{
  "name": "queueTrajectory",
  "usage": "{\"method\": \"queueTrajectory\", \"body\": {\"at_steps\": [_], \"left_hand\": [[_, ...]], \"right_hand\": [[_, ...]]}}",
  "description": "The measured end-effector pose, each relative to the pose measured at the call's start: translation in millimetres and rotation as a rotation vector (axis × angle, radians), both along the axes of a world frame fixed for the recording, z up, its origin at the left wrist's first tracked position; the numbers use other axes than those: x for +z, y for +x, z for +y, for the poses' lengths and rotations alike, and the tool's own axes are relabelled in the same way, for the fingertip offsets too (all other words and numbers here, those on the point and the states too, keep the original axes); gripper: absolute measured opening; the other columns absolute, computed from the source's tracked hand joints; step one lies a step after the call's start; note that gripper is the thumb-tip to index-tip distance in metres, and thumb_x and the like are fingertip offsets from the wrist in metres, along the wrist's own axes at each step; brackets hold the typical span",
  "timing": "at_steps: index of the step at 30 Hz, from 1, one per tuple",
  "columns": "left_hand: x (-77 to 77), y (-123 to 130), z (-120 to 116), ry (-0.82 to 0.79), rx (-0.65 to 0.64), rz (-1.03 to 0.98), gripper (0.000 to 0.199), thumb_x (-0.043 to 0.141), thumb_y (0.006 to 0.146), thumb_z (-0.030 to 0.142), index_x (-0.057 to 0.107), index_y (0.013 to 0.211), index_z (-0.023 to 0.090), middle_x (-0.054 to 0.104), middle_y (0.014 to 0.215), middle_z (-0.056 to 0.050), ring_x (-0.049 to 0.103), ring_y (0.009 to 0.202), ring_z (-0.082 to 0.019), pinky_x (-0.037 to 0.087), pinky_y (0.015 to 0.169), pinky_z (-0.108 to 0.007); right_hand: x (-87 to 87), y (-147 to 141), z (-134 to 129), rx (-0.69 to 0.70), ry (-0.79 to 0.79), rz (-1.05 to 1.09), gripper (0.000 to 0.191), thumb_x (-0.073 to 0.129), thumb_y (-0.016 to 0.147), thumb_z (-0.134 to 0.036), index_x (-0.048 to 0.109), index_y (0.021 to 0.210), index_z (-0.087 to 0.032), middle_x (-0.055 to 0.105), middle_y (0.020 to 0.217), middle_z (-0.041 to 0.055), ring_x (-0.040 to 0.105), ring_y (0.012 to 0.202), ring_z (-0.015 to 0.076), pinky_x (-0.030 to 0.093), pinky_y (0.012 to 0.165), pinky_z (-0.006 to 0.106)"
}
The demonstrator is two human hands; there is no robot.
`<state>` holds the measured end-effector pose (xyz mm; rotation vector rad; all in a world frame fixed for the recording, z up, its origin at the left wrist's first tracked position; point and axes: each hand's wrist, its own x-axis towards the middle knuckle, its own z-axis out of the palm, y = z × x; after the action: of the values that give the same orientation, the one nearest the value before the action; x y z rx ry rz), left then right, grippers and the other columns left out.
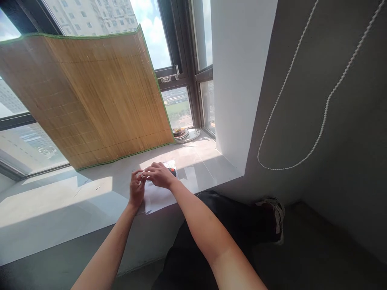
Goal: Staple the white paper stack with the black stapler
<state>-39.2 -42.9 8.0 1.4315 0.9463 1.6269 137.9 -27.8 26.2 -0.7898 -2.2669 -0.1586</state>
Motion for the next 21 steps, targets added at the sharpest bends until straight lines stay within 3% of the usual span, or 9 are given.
{"method": "queueTrajectory", "body": {"at_steps": [7,10,12,15,18,21], "left_hand": [[6.3,2,-3,-0.089,-0.031,-0.110,0.033,0.081,0.081,0.000,0.071,0.106,0.020,0.074,0.101,-0.003,0.073,0.093,-0.019,0.051,0.087,-0.023],[5.1,0,-2,-0.013,0.001,-0.018,0.043,0.089,0.071,0.001,0.071,0.103,0.021,0.074,0.103,-0.002,0.072,0.100,-0.022,0.049,0.096,-0.026],[3.1,-2,-1,0.066,0.036,0.046,0.040,0.090,0.073,0.006,0.069,0.102,0.022,0.074,0.099,-0.002,0.070,0.101,-0.022,0.047,0.100,-0.028],[0.7,-4,-2,0.152,0.168,0.115,0.007,0.072,0.096,0.020,0.067,0.092,0.022,0.069,0.085,-0.001,0.065,0.089,-0.020,0.046,0.094,-0.028],[-0.8,-6,0,0.131,0.324,0.135,0.035,0.050,0.108,0.021,0.063,0.075,0.021,0.061,0.075,-0.001,0.054,0.074,-0.018,0.043,0.080,-0.026],[-4.7,-10,6,0.083,0.391,0.153,0.040,0.047,0.106,0.015,0.060,0.069,0.020,0.058,0.071,0.000,0.050,0.070,-0.017,0.039,0.074,-0.026]], "right_hand": [[3.2,-1,-5,0.033,-0.044,0.058,0.032,0.063,0.101,-0.012,0.076,0.124,-0.029,0.075,0.125,0.0079,0.058,0.111,0.0226,0.047,0.096,0.039],[5.7,0,-1,0.070,-0.075,0.131,0.032,0.061,0.101,-0.012,0.078,0.122,-0.029,0.077,0.118,0.0064,0.060,0.107,0.0213,0.048,0.096,0.037],[6.6,9,5,0.019,-0.089,0.263,0.031,0.058,0.103,-0.014,0.078,0.123,-0.027,0.077,0.114,0.0070,0.061,0.104,0.0212,0.049,0.096,0.037],[2.5,41,19,-0.267,-0.156,0.521,0.033,0.052,0.104,-0.018,0.079,0.123,-0.023,0.076,0.110,0.0093,0.062,0.105,0.0231,0.050,0.096,0.037],[-10.4,86,34,-0.662,-0.379,0.625,0.038,0.049,0.101,-0.020,0.079,0.126,-0.021,0.073,0.104,0.0111,0.062,0.104,0.0255,0.050,0.090,0.035],[-26.8,118,43,-0.927,-0.629,0.625,0.041,0.050,0.094,-0.012,0.080,0.121,-0.019,0.072,0.104,0.0136,0.065,0.099,0.0256,0.049,0.084,0.033]]}}
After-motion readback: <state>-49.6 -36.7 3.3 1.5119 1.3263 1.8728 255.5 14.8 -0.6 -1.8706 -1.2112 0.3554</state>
